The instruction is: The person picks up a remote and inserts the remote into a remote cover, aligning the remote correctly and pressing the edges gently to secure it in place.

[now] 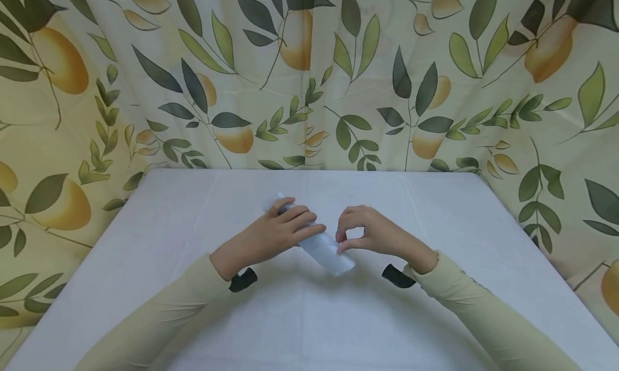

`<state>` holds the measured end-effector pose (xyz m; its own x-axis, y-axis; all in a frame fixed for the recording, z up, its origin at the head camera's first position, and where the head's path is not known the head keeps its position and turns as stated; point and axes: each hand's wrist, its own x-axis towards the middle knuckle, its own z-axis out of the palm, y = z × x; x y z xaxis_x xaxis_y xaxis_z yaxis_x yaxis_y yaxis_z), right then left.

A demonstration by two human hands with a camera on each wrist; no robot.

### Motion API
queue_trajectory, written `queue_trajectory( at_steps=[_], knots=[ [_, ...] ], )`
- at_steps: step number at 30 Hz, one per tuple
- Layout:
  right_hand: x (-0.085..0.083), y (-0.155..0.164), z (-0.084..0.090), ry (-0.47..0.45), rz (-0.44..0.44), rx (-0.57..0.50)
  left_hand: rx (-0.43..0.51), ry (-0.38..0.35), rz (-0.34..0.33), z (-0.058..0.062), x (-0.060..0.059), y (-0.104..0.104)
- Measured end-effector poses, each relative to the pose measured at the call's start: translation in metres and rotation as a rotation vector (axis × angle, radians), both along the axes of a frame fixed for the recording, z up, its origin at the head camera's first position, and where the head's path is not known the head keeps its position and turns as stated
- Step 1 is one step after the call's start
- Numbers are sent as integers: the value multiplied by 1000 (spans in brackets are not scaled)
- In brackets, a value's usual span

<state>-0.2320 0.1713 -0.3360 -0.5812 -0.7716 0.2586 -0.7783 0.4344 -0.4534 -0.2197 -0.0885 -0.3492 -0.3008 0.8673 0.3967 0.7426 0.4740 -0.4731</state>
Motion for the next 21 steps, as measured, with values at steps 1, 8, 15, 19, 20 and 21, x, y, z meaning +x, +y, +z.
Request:
queue_trajectory(
  at_steps=[1,8,15,19,20,21],
  knots=[
    [-2,-1,1,-45,9,-3,-9,15,0,1,0,0],
    [-4,-5,3,5,31,49,12,-49,21,2,2,-1],
    [4,-11,-4,463,4,76,40,-192,42,3,3,1],
    [4,-10,-13,531,15,39,52,-227,29,4,3,0],
    [4,-9,-15,533,23,20,55,-232,24,4,3,0],
    [4,-8,-17,540,34,0,60,-238,17,4,3,0]
  ],
)
